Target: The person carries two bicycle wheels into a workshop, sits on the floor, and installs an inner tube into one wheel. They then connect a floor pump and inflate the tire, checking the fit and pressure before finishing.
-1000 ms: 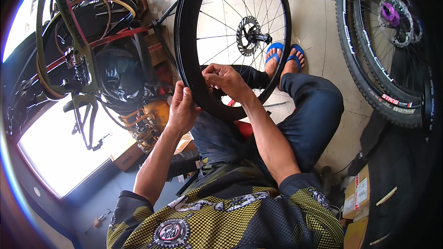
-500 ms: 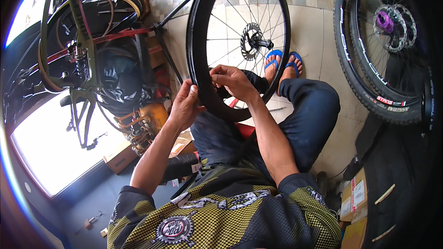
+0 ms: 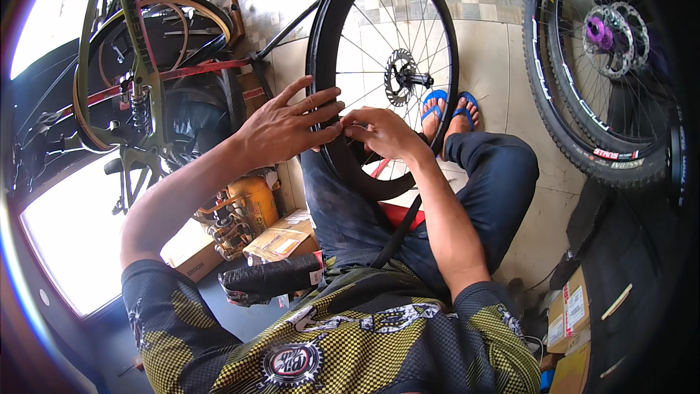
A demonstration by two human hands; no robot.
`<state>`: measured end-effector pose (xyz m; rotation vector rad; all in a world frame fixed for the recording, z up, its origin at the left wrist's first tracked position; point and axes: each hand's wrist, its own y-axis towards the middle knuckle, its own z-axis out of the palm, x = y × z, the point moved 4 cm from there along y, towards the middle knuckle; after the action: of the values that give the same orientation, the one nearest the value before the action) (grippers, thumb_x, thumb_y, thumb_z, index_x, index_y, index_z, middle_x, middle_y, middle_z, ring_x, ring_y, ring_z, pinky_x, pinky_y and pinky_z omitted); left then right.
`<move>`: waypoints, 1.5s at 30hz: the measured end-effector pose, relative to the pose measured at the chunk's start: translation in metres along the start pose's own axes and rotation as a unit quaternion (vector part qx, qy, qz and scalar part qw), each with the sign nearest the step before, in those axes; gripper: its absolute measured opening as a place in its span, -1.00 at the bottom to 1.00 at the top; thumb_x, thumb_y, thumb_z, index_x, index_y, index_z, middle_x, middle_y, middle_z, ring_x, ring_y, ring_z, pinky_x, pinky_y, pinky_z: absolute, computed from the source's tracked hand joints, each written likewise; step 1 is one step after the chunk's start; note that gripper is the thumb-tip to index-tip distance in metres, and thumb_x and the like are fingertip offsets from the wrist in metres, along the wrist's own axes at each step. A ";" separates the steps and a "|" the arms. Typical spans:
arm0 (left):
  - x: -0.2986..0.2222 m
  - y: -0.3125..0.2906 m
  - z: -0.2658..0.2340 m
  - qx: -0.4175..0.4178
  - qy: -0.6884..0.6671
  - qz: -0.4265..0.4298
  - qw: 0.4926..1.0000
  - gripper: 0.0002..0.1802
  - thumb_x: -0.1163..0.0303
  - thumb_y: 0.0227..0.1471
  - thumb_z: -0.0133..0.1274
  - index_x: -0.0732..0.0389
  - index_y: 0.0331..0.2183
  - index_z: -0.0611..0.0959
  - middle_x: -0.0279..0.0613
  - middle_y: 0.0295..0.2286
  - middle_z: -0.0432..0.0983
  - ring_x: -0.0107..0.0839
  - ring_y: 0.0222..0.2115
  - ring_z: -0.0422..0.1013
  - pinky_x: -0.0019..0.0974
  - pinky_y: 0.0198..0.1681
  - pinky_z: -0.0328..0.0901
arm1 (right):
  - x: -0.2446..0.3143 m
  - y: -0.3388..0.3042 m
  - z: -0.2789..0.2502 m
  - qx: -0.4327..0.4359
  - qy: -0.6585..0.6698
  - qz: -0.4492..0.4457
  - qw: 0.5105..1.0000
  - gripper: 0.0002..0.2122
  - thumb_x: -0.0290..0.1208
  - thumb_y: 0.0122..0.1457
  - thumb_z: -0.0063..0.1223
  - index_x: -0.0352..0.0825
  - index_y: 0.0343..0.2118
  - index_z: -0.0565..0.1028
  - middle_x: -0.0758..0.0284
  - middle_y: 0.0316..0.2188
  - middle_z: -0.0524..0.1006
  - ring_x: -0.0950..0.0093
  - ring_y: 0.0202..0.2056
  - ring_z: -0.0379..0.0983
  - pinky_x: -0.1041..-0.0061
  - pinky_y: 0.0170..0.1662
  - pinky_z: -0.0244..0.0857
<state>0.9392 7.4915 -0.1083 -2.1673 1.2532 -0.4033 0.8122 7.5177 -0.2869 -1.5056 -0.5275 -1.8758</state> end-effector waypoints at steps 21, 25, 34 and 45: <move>-0.005 0.004 0.012 0.009 -0.051 -0.038 0.998 -0.66 0.33 0.05 0.17 0.02 -0.07 0.61 -0.32 0.07 0.47 -0.34 0.33 0.18 0.42 0.44 -0.04 | -0.031 0.025 0.007 0.170 0.257 0.071 0.949 -0.76 -0.28 0.44 0.07 -0.38 -0.11 0.61 0.39 -0.29 0.65 0.62 -0.21 0.50 0.54 -0.02 0.39; -0.006 0.005 0.013 -0.009 -0.049 -0.038 0.998 -0.63 0.32 0.04 0.20 0.01 -0.05 0.62 -0.33 0.12 0.45 -0.37 0.33 0.19 0.44 0.43 -0.03 | -0.037 0.029 0.009 0.176 0.215 0.073 0.958 -0.70 -0.18 0.42 0.11 -0.37 -0.14 0.62 0.35 -0.30 0.67 0.59 -0.21 0.52 0.49 -0.04 0.40; -0.011 0.006 0.008 0.002 -0.050 -0.039 0.998 -0.60 0.30 0.03 0.23 -0.02 -0.04 0.63 -0.37 0.16 0.44 -0.38 0.33 0.20 0.45 0.44 -0.07 | -0.035 0.022 0.011 0.173 0.228 0.095 0.953 -0.70 -0.18 0.41 0.12 -0.38 -0.17 0.60 0.39 -0.32 0.62 0.63 -0.27 0.45 0.53 -0.16 0.37; -0.015 0.007 0.003 -0.005 -0.047 -0.040 0.998 -0.65 0.30 0.07 0.18 0.01 -0.05 0.60 -0.34 0.12 0.44 -0.40 0.34 0.17 0.44 0.43 0.00 | -0.024 0.016 0.007 0.186 0.303 0.077 0.932 -0.77 -0.28 0.40 0.16 -0.37 -0.11 0.56 0.47 -0.27 0.55 0.71 -0.23 0.37 0.62 -0.15 0.32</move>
<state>0.9285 7.5030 -0.1145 -2.2236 1.1235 -0.3231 0.8308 7.5172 -0.3093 -0.6511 -0.4205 -1.8602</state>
